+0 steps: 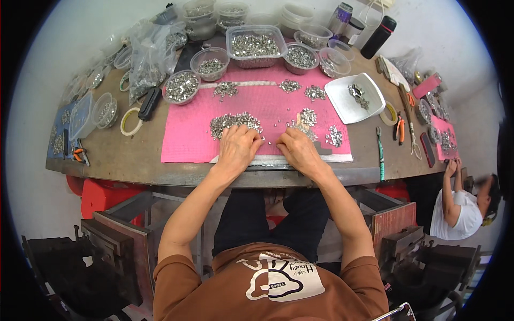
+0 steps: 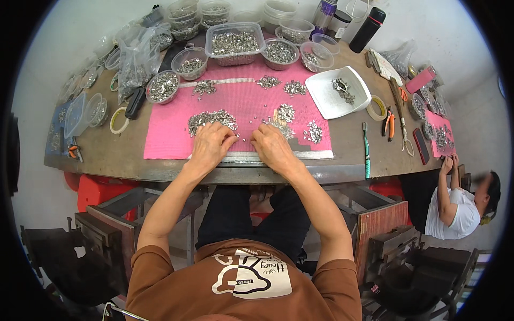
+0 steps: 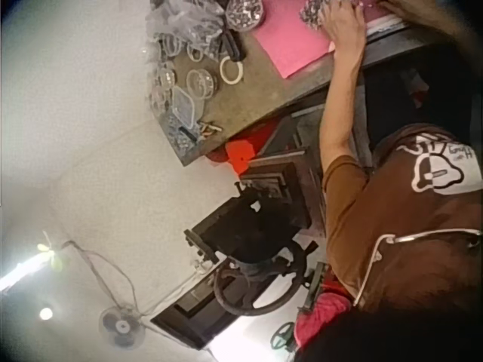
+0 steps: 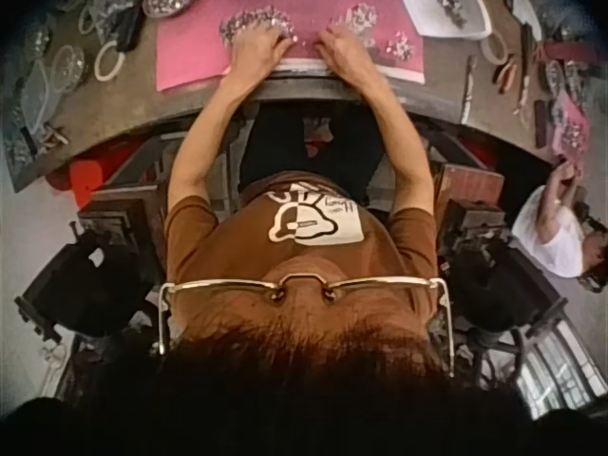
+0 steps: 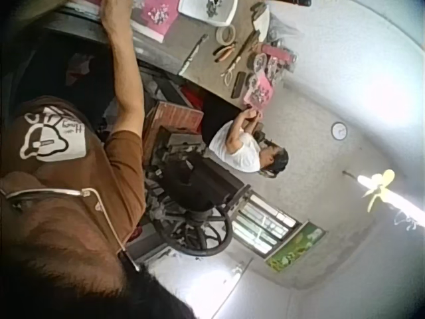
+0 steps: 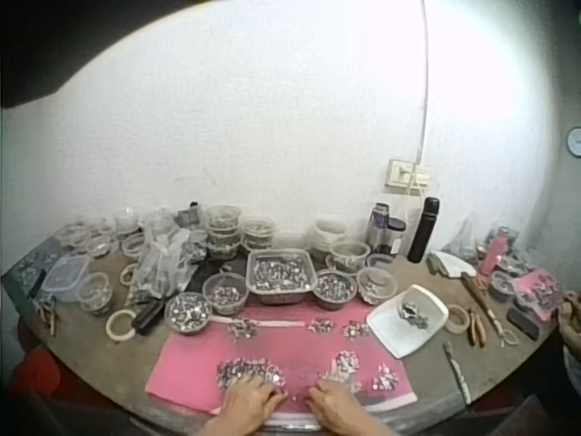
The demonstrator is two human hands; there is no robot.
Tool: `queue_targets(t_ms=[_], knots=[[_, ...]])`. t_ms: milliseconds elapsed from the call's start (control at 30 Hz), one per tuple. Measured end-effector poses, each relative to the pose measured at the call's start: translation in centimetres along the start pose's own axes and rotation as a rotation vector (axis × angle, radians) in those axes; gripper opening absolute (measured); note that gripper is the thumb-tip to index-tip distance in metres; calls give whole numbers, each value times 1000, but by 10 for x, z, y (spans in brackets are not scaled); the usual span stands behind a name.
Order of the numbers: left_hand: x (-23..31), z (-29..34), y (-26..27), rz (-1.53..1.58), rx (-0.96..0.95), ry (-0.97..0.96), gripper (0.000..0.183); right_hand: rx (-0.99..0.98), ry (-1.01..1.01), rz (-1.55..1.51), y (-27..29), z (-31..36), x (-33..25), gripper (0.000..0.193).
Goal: The person aligns small metal pieces into a metal holder bar by hand, places the holder into a manual press machine, turns the wheel of the press, and arranges more metal pieces into the holder bar on the table.
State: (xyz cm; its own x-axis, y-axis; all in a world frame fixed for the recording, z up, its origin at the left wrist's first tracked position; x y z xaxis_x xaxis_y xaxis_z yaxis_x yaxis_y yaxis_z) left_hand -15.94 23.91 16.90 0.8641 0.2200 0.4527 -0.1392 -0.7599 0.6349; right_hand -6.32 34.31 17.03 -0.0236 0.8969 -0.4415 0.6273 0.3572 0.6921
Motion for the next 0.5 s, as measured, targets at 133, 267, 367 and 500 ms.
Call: queue_targets(t_ms=[133,267,367,500], knots=[[4,1,3,-21,13,-36,12,19,-91,-1,4,-3,5,13],[10,3,2,-35,23,-105,11,2,-90,39,3,-1,6,14],[7,7,-3,7,-4,-108,10,-53,-191,-15,-2,0,10,14],[13,6,0,227,-39,-31,10,-43,-144,47,-3,0,13,13]])
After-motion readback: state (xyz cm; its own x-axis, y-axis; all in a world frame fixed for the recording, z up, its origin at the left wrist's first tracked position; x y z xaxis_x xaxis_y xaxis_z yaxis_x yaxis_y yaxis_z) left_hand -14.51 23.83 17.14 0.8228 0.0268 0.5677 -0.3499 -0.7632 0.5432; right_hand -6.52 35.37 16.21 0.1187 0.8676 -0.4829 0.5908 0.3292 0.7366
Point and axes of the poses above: each hand's wrist, its own z-axis away from the middle knuckle, its own y-axis out of the back of the hand, x = y × z, the point moved 10 cm from there along -z, towards the middle knuckle, and after that the axes turned 14 degrees about x, right-handed, at the moved point
